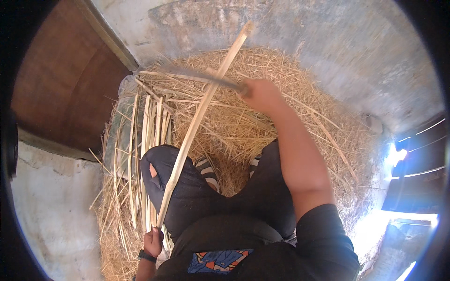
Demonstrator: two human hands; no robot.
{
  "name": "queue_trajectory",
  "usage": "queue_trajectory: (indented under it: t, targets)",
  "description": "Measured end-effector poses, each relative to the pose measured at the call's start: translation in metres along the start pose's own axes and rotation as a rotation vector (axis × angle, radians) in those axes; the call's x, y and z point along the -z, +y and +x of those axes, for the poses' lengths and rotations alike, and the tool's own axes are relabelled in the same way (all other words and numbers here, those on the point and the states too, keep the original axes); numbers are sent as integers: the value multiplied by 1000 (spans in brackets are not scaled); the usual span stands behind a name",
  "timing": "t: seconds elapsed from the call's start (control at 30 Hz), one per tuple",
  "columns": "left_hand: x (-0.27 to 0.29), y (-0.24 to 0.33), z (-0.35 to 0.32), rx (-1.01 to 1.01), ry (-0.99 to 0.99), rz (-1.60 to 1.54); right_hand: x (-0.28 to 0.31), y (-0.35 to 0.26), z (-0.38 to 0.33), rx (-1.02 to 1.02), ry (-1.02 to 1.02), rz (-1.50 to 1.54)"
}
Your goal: The person sits on a straw-covered floor and uses a large knife to split long bamboo stalks into thin strips. They hold the stalk with one hand and repeatedly strike it with the knife to separate the fibers, then place the resulting strips into a pile.
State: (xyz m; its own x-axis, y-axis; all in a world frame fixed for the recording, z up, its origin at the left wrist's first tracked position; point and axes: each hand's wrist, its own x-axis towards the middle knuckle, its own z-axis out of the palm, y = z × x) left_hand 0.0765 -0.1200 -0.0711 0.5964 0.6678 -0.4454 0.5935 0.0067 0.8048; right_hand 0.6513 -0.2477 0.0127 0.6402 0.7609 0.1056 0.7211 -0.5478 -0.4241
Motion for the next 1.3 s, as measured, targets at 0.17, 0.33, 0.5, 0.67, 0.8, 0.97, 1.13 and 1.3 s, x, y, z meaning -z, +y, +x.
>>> queue_trajectory:
  t: [0.17, 0.33, 0.5, 0.67, 0.8, 0.97, 1.13, 1.3]
  targets:
    - [-1, -6, 1, -51, 16, -16, -3, 7, 7, 204, -94, -176]
    - [-4, 3, -5, -18, 59, 39, -2, 52, 19, -428, 78, 198]
    - [-5, -15, 0, -51, 22, -47, -10, 40, 14, -70, 94, 10]
    - [-1, -11, -1, -67, 50, 50, -7, 63, 7, -277, 150, 212]
    - [11, 0, 2, 166, -126, -211, -11, 62, 13, -371, 136, 135]
    - [35, 17, 10, 510, -323, -179, -3, 30, 14, -21, -41, -219]
    - [42, 20, 16, 519, -330, -93, -18, 71, 17, -322, 111, 79]
    - [37, 17, 13, 472, -291, -72, -6, 60, 19, -259, 103, 31]
